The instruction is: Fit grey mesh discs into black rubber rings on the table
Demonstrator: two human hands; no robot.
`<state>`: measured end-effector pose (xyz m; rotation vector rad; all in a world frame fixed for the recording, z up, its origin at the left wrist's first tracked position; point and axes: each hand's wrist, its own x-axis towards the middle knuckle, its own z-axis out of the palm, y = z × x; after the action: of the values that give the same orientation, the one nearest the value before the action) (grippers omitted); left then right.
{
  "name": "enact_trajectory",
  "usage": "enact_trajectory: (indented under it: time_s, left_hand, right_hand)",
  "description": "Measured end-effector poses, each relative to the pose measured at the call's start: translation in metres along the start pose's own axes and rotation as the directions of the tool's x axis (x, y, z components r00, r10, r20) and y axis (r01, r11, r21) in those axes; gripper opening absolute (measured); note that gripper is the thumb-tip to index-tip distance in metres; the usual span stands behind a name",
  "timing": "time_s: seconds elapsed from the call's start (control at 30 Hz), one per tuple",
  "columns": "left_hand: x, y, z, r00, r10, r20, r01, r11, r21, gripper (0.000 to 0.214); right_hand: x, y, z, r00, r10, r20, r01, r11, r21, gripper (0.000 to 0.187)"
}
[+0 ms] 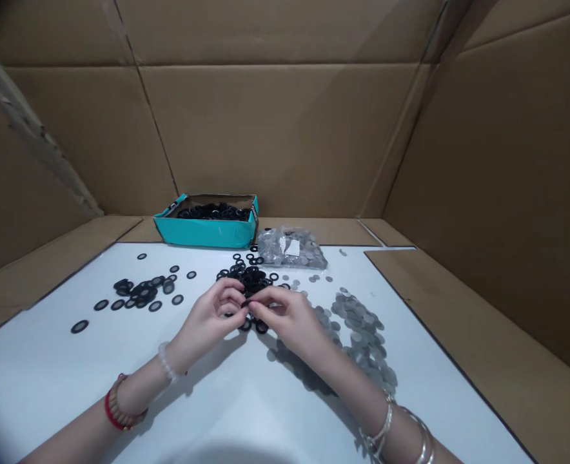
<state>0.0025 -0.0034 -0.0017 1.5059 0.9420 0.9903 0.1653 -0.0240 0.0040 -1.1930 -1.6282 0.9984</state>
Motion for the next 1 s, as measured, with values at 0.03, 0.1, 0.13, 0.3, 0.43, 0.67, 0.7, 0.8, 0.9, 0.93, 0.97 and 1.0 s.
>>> enact_trajectory:
  time_s: [0.03,0.1,0.13,0.3,0.43,0.67,0.7,0.8,0.9,0.93,0.97,1.0]
  left_hand:
    - [0.0001,-0.0001,-0.0003,1.0,-0.002,0.0,0.002,1.0,-0.014,0.026]
    - [0.0003,0.0002,-0.0012,1.0,-0.005,-0.012,0.004,0.999,-0.054,0.025]
    - [0.0005,0.0006,-0.0016,1.0,-0.006,-0.024,0.005,0.997,-0.077,0.025]
    - [0.0028,0.003,-0.0026,0.999,-0.043,-0.028,0.038,0.988,-0.151,0.029]
    - [0.0038,0.0041,-0.0025,0.997,-0.073,0.02,0.075,0.986,-0.15,0.031]
    - [0.0025,0.0003,-0.0025,0.999,-0.045,-0.007,0.044,0.991,-0.13,0.029]
    - [0.0023,-0.0002,-0.0026,0.999,-0.03,-0.02,0.027,0.992,-0.124,0.028]
    - [0.0015,-0.0002,-0.0028,0.999,0.01,-0.048,-0.015,0.994,-0.113,0.024]
    - [0.0002,0.0012,-0.0026,0.999,0.027,-0.042,-0.032,0.992,-0.119,0.021]
    - [-0.0003,0.0016,-0.0025,0.999,0.028,-0.033,-0.032,0.992,-0.123,0.022]
    - [-0.0007,0.002,-0.0024,0.999,0.027,-0.021,-0.03,0.992,-0.124,0.022]
    - [-0.001,0.0023,-0.0024,1.0,0.029,-0.01,-0.03,0.992,-0.122,0.022]
  right_hand:
    - [0.0001,0.0003,0.0,1.0,0.021,0.001,-0.021,0.999,0.034,0.016]
    - [0.0004,0.0012,0.0001,0.998,0.058,0.01,-0.059,0.992,0.116,0.018]
    - [0.0005,0.0017,0.0001,0.997,0.071,0.017,-0.073,0.985,0.156,0.019]
    - [-0.0004,0.0032,0.0012,0.997,0.079,0.021,-0.082,0.97,0.23,0.022]
    - [-0.0007,0.004,0.0022,0.998,0.065,0.005,-0.065,0.977,0.206,0.02]
    - [-0.0011,0.0066,0.003,0.995,0.093,0.037,-0.1,0.96,0.262,0.02]
    - [-0.0012,0.0064,0.003,0.994,0.101,0.03,-0.105,0.955,0.277,0.021]
    - [-0.0009,0.0047,0.0037,0.992,0.123,0.01,-0.12,0.939,0.321,0.023]
    - [-0.0001,0.0023,0.005,0.99,0.14,0.008,-0.133,0.925,0.357,0.024]
    - [0.0,0.0017,0.0053,0.99,0.142,0.007,-0.134,0.921,0.365,0.024]
    - [0.0001,0.0012,0.0056,0.99,0.142,0.005,-0.134,0.919,0.37,0.024]
    - [0.0,0.0009,0.0057,0.99,0.14,0.002,-0.131,0.919,0.372,0.024]
